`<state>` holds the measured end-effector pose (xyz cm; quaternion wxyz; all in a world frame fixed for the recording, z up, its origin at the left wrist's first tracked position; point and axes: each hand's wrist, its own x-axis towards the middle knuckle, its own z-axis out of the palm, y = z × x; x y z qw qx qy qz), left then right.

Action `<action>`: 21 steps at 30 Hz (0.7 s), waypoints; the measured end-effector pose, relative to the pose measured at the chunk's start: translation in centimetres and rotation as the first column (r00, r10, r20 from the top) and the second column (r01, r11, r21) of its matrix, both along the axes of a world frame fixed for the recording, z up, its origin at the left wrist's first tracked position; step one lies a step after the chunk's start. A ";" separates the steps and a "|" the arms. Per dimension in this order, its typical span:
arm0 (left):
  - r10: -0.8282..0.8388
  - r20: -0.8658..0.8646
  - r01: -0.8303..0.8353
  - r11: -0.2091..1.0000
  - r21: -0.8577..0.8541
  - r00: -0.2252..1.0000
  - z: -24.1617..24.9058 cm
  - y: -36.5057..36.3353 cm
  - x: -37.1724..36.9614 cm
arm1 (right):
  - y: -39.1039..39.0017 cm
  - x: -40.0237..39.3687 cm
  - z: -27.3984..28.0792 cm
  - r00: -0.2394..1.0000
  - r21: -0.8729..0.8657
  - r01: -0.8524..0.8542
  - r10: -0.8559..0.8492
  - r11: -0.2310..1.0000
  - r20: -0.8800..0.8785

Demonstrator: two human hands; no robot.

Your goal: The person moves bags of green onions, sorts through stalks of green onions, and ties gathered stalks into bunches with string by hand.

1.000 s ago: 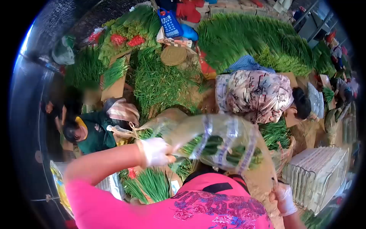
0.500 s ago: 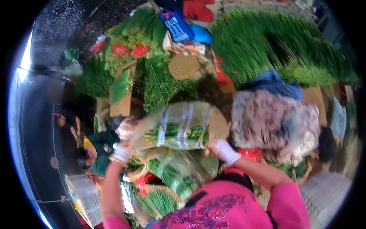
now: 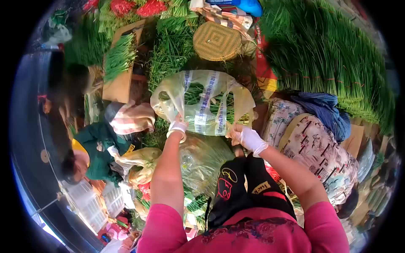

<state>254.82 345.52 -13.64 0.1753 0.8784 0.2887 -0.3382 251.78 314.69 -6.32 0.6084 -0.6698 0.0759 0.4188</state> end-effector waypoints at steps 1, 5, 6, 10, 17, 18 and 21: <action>0.000 -0.041 0.000 1.000 0.005 0.999 0.3 0.5 -0.4 | 0.7 -0.7 -0.1 1.000 -0.037 -0.030 0.030 0.999 -0.004; 0.114 0.147 -0.118 0.993 0.019 0.983 -2.7 3.6 -4.0 | 1.7 -0.5 3.7 0.990 -0.210 -0.140 0.140 0.968 -0.012; 0.229 0.358 -0.198 0.973 -0.120 0.905 -4.1 4.4 -4.5 | 1.3 -2.4 -0.7 0.990 -0.129 -0.138 0.141 0.982 0.018; 0.253 0.768 -0.285 0.954 -0.096 0.589 2.4 1.1 -10.8 | 2.7 -3.5 0.6 0.978 0.014 -0.008 0.011 1.000 -0.209; 0.839 -0.148 -0.416 0.100 -0.904 0.523 0.5 -5.6 -22.8 | 5.9 1.3 1.1 0.932 -0.114 0.071 -0.107 0.991 -0.347; 0.820 -0.274 -0.524 0.037 -0.851 0.502 1.6 -6.3 -21.2 | 5.5 2.3 0.2 0.960 -0.070 -0.130 0.108 0.989 -0.257; 0.779 -0.401 -0.672 0.035 -0.740 0.482 5.1 -8.7 -15.3 | 5.5 5.5 0.9 0.864 -0.054 -0.355 0.305 0.933 -0.400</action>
